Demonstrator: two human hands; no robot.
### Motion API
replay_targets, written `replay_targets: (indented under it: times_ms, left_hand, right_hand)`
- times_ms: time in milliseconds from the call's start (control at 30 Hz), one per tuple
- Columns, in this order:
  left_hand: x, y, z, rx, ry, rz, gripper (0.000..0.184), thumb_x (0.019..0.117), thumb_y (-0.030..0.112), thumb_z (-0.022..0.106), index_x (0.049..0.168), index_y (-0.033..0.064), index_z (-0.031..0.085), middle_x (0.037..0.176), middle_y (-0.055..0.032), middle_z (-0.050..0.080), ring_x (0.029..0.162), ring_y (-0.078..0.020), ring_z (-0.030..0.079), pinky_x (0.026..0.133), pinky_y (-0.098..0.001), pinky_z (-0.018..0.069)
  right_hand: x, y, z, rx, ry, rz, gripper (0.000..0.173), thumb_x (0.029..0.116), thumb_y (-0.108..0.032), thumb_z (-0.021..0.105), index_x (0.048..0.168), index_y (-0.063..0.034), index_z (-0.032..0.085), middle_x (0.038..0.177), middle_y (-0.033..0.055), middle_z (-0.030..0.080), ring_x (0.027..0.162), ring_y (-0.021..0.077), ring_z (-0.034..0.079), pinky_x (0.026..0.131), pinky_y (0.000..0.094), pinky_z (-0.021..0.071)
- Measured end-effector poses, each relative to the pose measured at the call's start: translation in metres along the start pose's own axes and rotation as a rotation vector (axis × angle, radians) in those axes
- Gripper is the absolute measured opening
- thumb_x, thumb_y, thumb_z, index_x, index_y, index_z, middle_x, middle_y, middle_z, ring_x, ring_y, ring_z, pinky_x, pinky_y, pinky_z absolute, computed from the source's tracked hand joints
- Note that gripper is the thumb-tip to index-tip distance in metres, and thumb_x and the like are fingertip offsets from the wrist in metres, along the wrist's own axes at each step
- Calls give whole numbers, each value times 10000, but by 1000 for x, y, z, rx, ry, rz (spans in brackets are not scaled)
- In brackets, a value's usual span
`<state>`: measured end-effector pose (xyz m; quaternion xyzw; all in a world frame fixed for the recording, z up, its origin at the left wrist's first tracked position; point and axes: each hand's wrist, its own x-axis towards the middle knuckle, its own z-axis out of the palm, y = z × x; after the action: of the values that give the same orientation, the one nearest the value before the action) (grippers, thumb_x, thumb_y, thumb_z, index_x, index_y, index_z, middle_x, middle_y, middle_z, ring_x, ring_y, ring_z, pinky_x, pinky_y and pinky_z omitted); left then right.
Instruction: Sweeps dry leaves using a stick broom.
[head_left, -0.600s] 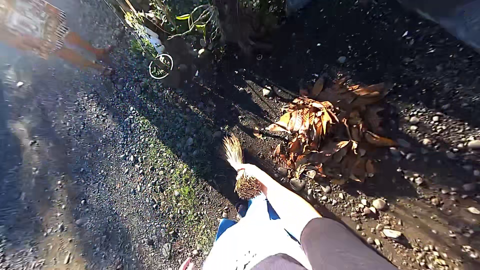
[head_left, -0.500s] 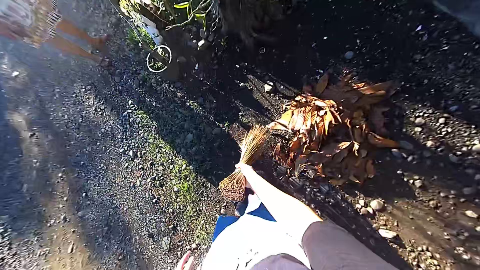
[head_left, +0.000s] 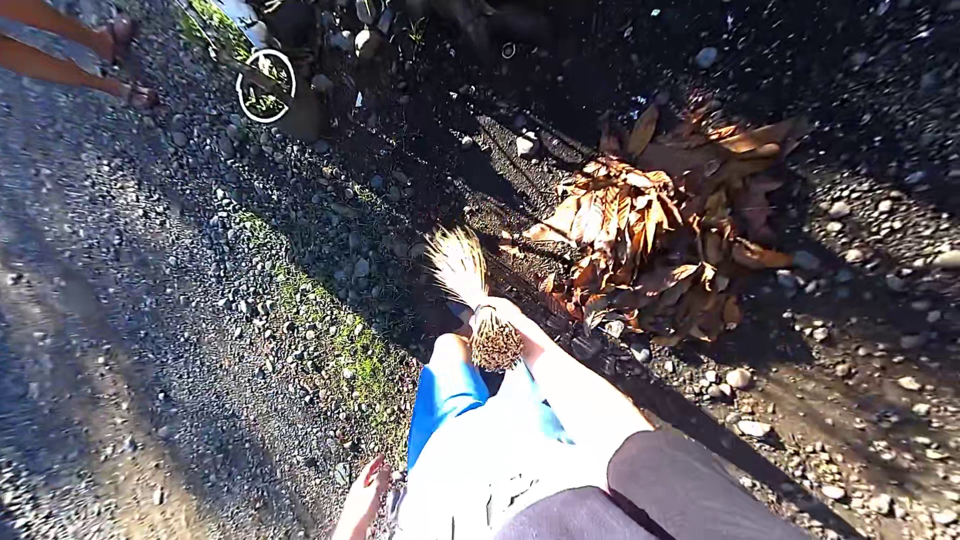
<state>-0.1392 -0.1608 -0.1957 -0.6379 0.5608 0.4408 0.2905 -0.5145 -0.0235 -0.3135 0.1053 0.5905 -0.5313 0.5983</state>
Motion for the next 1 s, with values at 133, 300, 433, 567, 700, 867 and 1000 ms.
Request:
replay_targets:
  times_ms: [133, 300, 433, 567, 700, 867, 1000]
  left_hand:
    - [49, 51, -23, 34, -91, -27, 470, 1095, 206, 503, 1514, 3, 436, 1404, -280, 566, 1222, -373, 595, 1021, -518, 470]
    - [123, 142, -78, 276, -130, 99, 479, 1077, 257, 545, 1482, 7, 491, 1368, -282, 600, 1265, -420, 588, 1073, -579, 454]
    - [143, 255, -123, 137, -56, 266, 442, 1085, 227, 527, 1483, 36, 499, 1407, -251, 582, 1253, -374, 600, 1027, -542, 482]
    - [158, 334, -140, 38, -53, 306, 437, 1093, 232, 509, 1486, 42, 492, 1394, -253, 588, 1234, -367, 606, 1001, -530, 490]
    - [174, 383, -134, 91, -102, 204, 445, 1095, 252, 512, 1494, 58, 489, 1412, -241, 580, 1258, -381, 587, 1001, -545, 476]
    - [222, 440, -120, 174, -113, 152, 472, 1076, 267, 559, 1484, 37, 496, 1400, -255, 586, 1268, -407, 580, 1025, -573, 466]
    - [216, 519, -98, 247, -99, 132, 459, 1082, 273, 549, 1479, 47, 508, 1413, -257, 577, 1280, -421, 573, 1025, -590, 461]
  right_hand:
    - [-30, -71, 70, 575, 180, 58, 293, 1115, -155, 362, 1292, 32, 501, 1012, 126, 565, 844, 151, 563, 771, 306, 503]
    - [-40, -157, 145, 871, -82, 97, 240, 1101, -259, 422, 1108, -43, 525, 856, 87, 607, 739, 160, 632, 682, 331, 570]
    - [14, -195, 105, 762, -63, 47, 260, 1106, -226, 347, 1158, -28, 507, 797, 93, 595, 664, 181, 638, 620, 335, 576]
    - [10, -223, 22, 614, 1, -45, 353, 1125, -230, 264, 1238, -7, 513, 863, 85, 607, 688, 133, 623, 618, 261, 550]
    - [-1, -244, -33, 442, 311, -122, 289, 1112, -168, 346, 1235, -1, 547, 894, 50, 623, 733, 74, 607, 679, 237, 533]
    - [22, -259, -127, 627, 425, -222, 275, 1105, -155, 320, 1125, 6, 542, 770, 75, 621, 649, 141, 626, 621, 298, 559]
    - [10, -349, -165, 765, 500, -185, 287, 1122, -215, 313, 1100, -25, 528, 767, 81, 616, 638, 158, 633, 582, 301, 556]
